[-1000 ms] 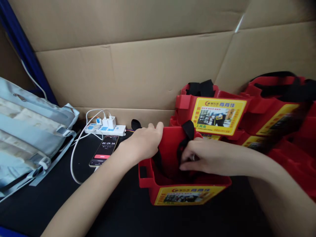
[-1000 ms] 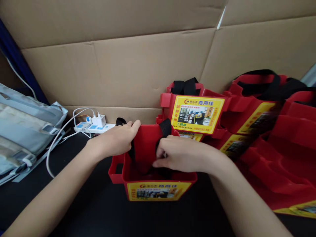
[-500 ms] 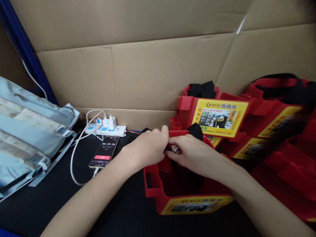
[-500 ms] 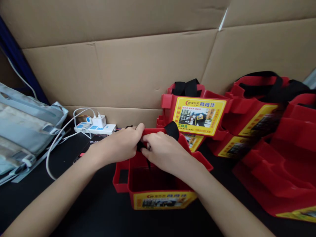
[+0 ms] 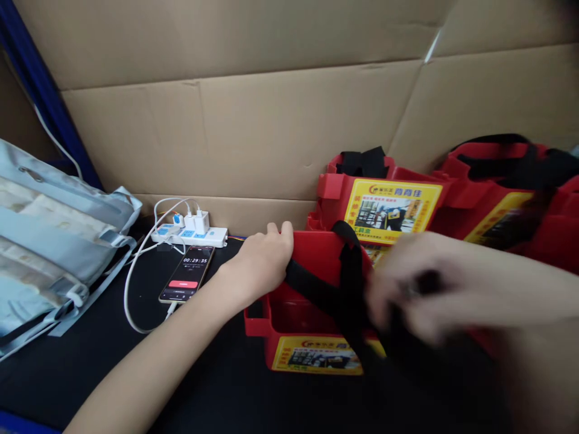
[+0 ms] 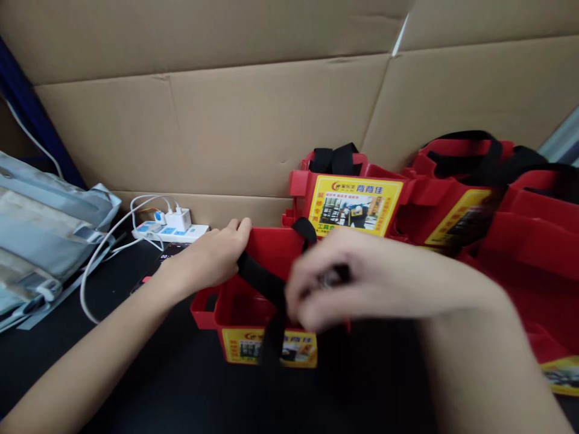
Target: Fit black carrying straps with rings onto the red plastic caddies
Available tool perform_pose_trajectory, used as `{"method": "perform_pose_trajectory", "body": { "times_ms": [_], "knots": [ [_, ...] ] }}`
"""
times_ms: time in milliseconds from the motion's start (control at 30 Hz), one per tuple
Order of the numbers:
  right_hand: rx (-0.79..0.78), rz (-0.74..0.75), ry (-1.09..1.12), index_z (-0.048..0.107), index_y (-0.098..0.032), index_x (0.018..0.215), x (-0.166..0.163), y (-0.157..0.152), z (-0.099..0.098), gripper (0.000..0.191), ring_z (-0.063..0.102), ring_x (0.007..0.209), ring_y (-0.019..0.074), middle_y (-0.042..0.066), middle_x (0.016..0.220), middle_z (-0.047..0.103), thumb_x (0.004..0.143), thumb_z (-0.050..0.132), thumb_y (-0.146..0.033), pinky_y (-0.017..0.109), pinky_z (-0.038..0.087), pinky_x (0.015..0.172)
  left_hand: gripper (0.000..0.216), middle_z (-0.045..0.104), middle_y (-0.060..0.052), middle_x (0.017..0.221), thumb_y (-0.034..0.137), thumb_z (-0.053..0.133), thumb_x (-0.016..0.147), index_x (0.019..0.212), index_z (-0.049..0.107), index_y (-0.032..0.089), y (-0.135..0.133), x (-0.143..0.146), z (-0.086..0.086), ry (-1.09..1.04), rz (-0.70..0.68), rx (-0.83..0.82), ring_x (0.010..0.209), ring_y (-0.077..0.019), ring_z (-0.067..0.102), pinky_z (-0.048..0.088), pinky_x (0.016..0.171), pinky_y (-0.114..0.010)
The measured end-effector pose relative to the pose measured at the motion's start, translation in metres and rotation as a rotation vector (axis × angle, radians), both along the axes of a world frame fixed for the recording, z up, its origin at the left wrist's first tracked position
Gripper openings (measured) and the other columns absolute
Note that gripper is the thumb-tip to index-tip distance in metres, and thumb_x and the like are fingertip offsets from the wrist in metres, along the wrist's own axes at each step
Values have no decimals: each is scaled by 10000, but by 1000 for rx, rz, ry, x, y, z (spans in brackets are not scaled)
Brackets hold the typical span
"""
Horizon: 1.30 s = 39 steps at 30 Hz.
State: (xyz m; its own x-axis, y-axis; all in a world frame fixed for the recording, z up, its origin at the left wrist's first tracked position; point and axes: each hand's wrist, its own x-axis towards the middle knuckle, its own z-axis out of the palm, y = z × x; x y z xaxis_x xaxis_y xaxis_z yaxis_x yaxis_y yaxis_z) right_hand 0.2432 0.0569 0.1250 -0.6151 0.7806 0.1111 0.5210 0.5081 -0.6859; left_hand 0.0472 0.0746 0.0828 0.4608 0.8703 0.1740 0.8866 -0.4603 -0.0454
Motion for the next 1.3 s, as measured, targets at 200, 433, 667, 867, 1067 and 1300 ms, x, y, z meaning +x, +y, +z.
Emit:
{"method": "perform_pose_trajectory", "body": {
  "times_ms": [200,433,667,867,1067,1300],
  "knots": [
    [522,33,-436,565,-274,1102,-34,19,-34,354,508,516,100,-38,609,584,750,591,-248,204,334,492,220,543,-155,937,70,378,765,978,380,126,3,-5,1,-9,-63,-44,770,-272,600,432,606,-359],
    [877,-30,-602,467,-214,1170,-39,26,-53,380,609,774,198,66,1049,618,802,539,-272,261,380,560,234,556,-99,900,72,425,697,900,366,173,12,-18,1,-42,-154,-102,754,-223,567,398,563,-296],
    [752,-111,-564,543,-143,983,-43,22,-56,237,590,715,199,90,877,633,819,518,-311,277,386,571,262,566,-31,791,91,358,720,960,367,197,24,-34,7,-137,-316,-270,626,-147,525,381,531,-245],
    [165,591,-133,618,-153,736,-32,13,-33,265,557,658,84,29,765,610,868,393,-197,184,408,618,393,591,-38,839,58,345,668,1033,396,194,31,-43,7,-146,-234,-292,675,-147,546,393,559,-230],
    [81,569,-20,667,-145,845,-14,12,-18,277,529,672,95,53,785,590,838,470,-339,188,403,588,452,612,-75,973,34,354,652,1077,440,163,41,-60,8,-138,-197,-282,812,-175,575,412,637,-235],
    [502,-150,16,634,-220,1024,-20,27,-25,340,448,581,91,-17,660,491,797,517,-444,216,361,558,373,599,-76,1062,140,470,732,1102,497,177,42,-61,11,-130,-241,-195,906,-211,572,433,730,-285]
  ]
}}
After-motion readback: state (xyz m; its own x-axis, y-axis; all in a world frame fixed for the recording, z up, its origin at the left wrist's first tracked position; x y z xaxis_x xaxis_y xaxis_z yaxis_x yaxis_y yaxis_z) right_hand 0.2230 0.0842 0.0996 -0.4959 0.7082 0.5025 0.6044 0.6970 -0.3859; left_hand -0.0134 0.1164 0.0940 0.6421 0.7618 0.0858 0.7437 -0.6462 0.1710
